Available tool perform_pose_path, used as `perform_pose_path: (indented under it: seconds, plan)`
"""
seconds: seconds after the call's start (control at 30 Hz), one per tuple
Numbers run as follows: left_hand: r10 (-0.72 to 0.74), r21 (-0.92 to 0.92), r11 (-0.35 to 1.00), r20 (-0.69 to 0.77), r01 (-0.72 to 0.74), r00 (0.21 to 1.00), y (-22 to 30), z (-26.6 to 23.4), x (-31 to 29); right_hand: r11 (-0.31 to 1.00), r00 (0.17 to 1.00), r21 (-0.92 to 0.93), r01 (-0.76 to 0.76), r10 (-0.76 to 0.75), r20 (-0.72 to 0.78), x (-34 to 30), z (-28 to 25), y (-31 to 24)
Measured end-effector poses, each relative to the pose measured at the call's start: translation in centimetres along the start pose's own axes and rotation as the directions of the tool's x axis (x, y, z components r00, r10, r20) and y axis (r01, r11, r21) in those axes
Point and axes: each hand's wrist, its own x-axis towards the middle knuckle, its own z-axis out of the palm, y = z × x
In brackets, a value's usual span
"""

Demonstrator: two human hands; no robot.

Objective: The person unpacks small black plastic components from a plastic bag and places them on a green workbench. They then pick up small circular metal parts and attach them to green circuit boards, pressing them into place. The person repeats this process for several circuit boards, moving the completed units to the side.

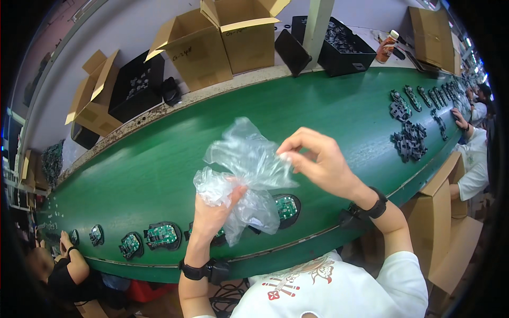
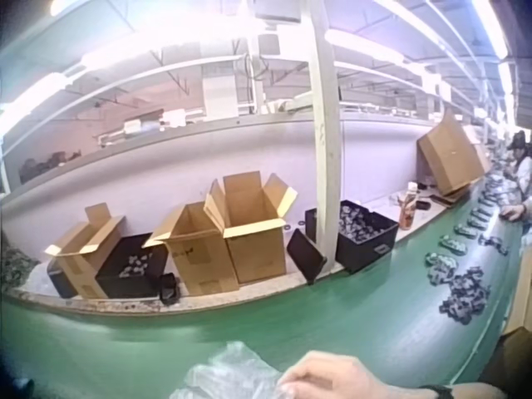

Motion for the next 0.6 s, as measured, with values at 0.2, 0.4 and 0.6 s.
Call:
perform_pose_path:
  seconds: [0.2,0.4,0.6]
  plan:
    - [0.163,0.177,0.976,-0.186,-0.13,0.969,-0.4,-1.0,0.3,0.987,0.969,-0.156,0.038,-0.075,-0.236,0.5,-1.4,0.2]
    - [0.337,-0.112,0.941,0.2,-0.32,0.92,3.4,0.4,-1.7,0.834,0.972,-0.531,0.15,-0.222,-0.074,0.4,1.0,1.5]
    - [0.484,0.265,0.752,0.398,-0.603,0.779,4.2,2.5,-0.6,0.993,0.993,-0.117,0.015,-0.002,0.116,0.7,3.0,1.1]
